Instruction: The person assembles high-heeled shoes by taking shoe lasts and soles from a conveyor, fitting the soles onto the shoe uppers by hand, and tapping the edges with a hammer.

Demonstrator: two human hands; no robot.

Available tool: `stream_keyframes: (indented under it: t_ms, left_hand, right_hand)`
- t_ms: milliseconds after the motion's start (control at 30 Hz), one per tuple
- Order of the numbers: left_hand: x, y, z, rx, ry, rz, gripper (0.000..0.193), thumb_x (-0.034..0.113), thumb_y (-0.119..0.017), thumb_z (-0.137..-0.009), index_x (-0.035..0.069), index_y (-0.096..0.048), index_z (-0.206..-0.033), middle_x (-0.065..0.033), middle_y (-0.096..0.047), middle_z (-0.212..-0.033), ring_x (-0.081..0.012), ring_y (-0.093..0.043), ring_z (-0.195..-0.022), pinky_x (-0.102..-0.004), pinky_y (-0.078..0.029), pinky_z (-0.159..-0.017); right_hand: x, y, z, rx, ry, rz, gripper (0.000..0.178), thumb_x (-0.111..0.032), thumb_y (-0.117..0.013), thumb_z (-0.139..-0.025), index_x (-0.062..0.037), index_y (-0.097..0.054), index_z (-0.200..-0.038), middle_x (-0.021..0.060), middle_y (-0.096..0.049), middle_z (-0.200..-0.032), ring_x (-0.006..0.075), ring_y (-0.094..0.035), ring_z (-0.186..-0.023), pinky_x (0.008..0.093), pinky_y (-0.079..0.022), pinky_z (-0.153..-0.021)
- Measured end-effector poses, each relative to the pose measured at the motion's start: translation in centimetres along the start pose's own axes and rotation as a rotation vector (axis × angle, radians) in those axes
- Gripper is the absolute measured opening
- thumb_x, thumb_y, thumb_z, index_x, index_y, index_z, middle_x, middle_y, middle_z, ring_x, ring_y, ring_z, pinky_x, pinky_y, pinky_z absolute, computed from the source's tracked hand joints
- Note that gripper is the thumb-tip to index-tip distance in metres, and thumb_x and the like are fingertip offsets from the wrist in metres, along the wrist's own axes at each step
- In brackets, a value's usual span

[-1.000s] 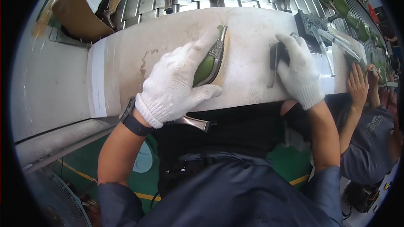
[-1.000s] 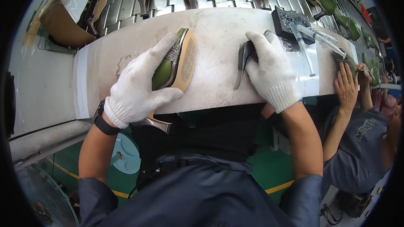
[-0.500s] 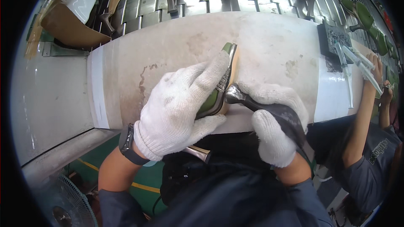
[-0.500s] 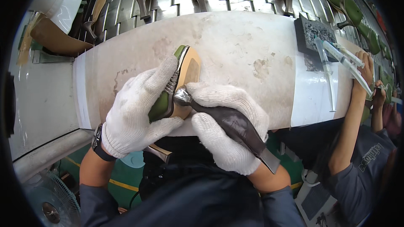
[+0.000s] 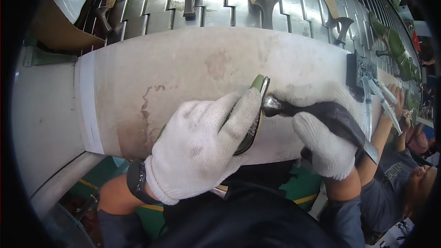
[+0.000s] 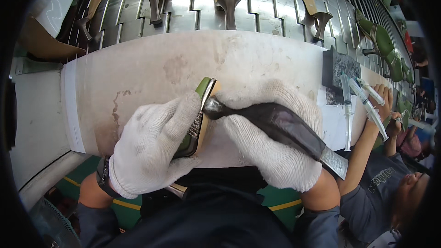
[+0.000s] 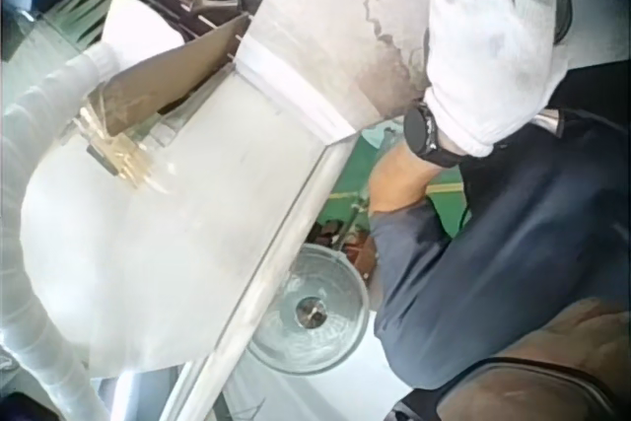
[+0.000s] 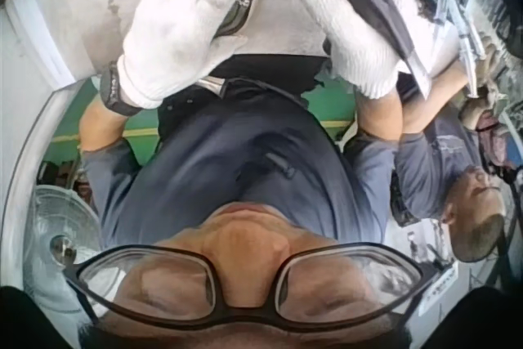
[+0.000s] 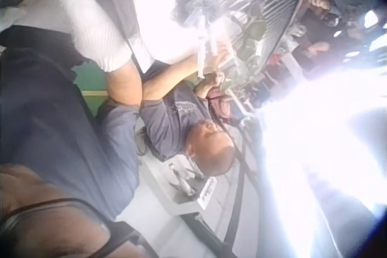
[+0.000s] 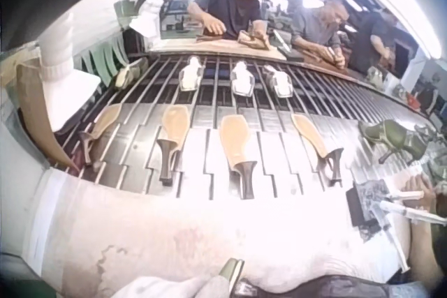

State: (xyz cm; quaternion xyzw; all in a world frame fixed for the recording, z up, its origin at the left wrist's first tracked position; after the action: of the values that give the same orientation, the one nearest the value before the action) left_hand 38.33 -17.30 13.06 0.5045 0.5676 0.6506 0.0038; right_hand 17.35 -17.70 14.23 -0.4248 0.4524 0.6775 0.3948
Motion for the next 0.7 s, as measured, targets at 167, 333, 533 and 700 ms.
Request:
stream_keyframes:
  t_ms: [167, 333, 533, 700]
  left_hand:
    - [0.0, -0.1, 0.3, 0.006, 0.007, -0.019, 0.113, 0.006, -0.096, -0.063, -0.002, -0.046, -0.164, -0.0253, -0.066, -0.144, -0.0436, -0.067, -0.124, -0.051, -0.051, -0.106]
    - [-0.1, 0.0, 0.6, 0.018, 0.002, -0.028, 0.112, 0.006, -0.095, -0.066, 0.001, -0.045, -0.167, -0.0234, -0.068, -0.139, -0.0427, -0.068, -0.122, -0.0506, -0.052, -0.105]
    - [0.1, 0.1, 0.9, 0.082, -0.014, -0.024, 0.101, 0.015, -0.096, -0.075, 0.001, -0.05, -0.164, -0.0213, -0.072, -0.13, -0.0416, -0.072, -0.115, -0.0486, -0.054, -0.101]
    - [-0.4, 0.0, 1.2, 0.101, -0.008, 0.031, 0.099, 0.019, -0.097, -0.077, 0.002, -0.051, -0.162, -0.0206, -0.072, -0.125, -0.0403, -0.072, -0.11, -0.0484, -0.055, -0.098]
  right_hand:
    - [-0.2, 0.6, -2.9, 0.136, 0.134, -0.122, 0.029, -0.009, -0.069, -0.103, 0.0095, -0.069, -0.125, 0.026, -0.078, -0.12, 0.0349, -0.079, -0.11, 0.0461, -0.065, -0.101]
    - [-1.1, -0.5, -1.2, 0.025, 0.154, -0.141, 0.031, -0.012, -0.072, -0.103, 0.0088, -0.068, -0.126, 0.0245, -0.078, -0.121, 0.0338, -0.079, -0.115, 0.0458, -0.064, -0.103]
    - [-3.4, -2.3, 2.5, 0.021, 0.516, 0.275, 0.031, -0.001, -0.086, -0.082, -0.0042, -0.078, -0.113, 0.016, -0.081, -0.106, 0.0286, -0.083, -0.093, 0.0371, -0.065, -0.081]
    - [-2.1, -4.7, 4.3, 0.058, 0.609, 0.322, 0.032, -0.001, -0.086, -0.083, -0.0011, -0.075, -0.114, 0.02, -0.078, -0.111, 0.0363, -0.08, -0.104, 0.044, -0.065, -0.093]
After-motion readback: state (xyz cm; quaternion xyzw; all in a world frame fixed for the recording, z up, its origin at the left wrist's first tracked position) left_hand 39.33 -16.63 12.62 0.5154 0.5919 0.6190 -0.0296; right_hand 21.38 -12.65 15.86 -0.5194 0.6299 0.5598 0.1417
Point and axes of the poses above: each hand's wrist, its own z-axis away from the middle knuckle, its own y-axis out of the back of the hand, x = y × z, the point moved 6 cm from there along -z, towards the middle knuckle
